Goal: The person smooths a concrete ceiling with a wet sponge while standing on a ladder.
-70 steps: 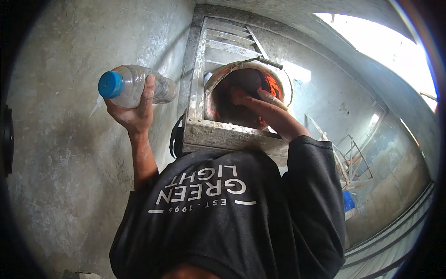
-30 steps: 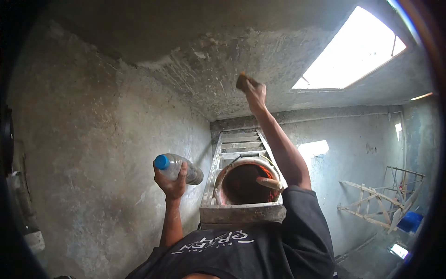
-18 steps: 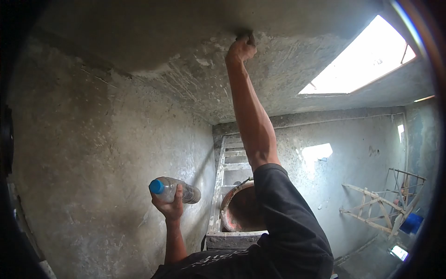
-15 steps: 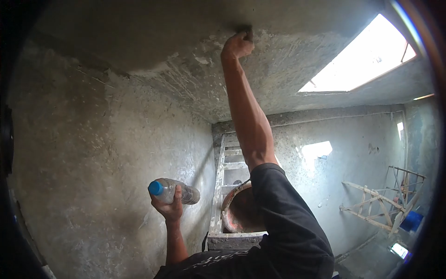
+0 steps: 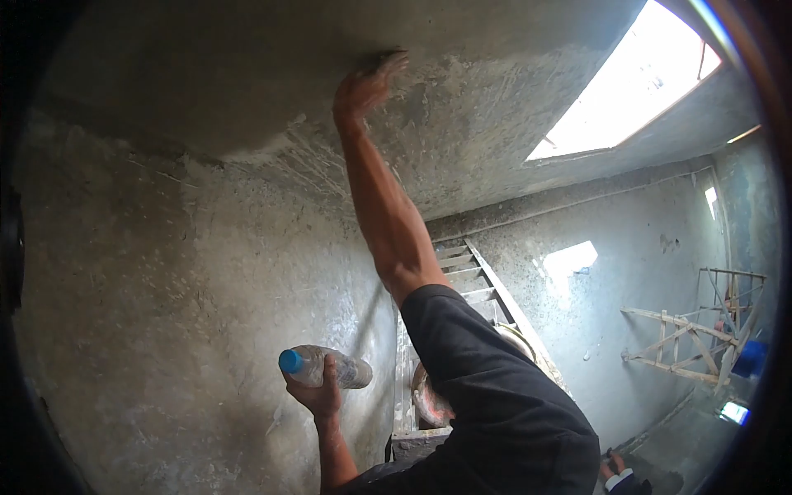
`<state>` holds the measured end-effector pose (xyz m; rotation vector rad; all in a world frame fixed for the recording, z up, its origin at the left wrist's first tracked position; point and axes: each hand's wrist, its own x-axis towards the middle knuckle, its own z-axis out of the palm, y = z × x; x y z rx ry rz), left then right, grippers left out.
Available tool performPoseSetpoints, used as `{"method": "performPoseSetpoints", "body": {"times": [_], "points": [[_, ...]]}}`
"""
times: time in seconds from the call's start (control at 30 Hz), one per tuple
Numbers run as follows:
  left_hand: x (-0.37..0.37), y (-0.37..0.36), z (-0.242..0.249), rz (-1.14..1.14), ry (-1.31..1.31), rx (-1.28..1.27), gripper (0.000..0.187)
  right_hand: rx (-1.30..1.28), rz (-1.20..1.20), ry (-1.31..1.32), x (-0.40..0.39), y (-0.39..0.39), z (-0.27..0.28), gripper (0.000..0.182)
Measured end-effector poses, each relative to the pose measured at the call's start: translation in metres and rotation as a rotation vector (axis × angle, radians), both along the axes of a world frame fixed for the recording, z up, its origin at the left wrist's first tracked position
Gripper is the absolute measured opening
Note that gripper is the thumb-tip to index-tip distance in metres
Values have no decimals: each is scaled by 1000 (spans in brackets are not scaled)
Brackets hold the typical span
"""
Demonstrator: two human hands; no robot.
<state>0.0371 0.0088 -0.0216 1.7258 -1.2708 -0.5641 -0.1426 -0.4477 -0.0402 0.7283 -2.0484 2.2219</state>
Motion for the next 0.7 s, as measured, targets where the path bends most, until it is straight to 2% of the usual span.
{"method": "performPoseSetpoints", "body": {"times": [0.13, 0.2, 0.23, 0.3, 0.43, 0.5, 0.63, 0.7], "points": [[-4, -5, 6, 6, 11, -21, 47, -76, 74, 88, 27, 26, -5, 59], [-3, -5, 3, -7, 47, -24, 46, 1, 403, -65, 23, 55, -2, 52], [-1, -3, 4, -1, 43, -20, 46, 5, 409, -70, 18, 58, -2, 52], [-1, -4, 6, -25, -11, -55, 45, -87, 85, -157, 0, 56, -3, 44], [-5, -4, 6, -1, 60, -30, 46, -84, -9, -84, -35, 21, -6, 43], [-5, -3, 4, -8, 14, -21, 46, -234, -118, 100, -25, 3, -3, 42], [-7, -3, 2, 5, 30, -13, 47, -188, -115, 157, 5, 22, -10, 41], [-7, -7, 2, -40, 18, -70, 48, -121, 356, 160, -1, 49, -15, 50]]}}
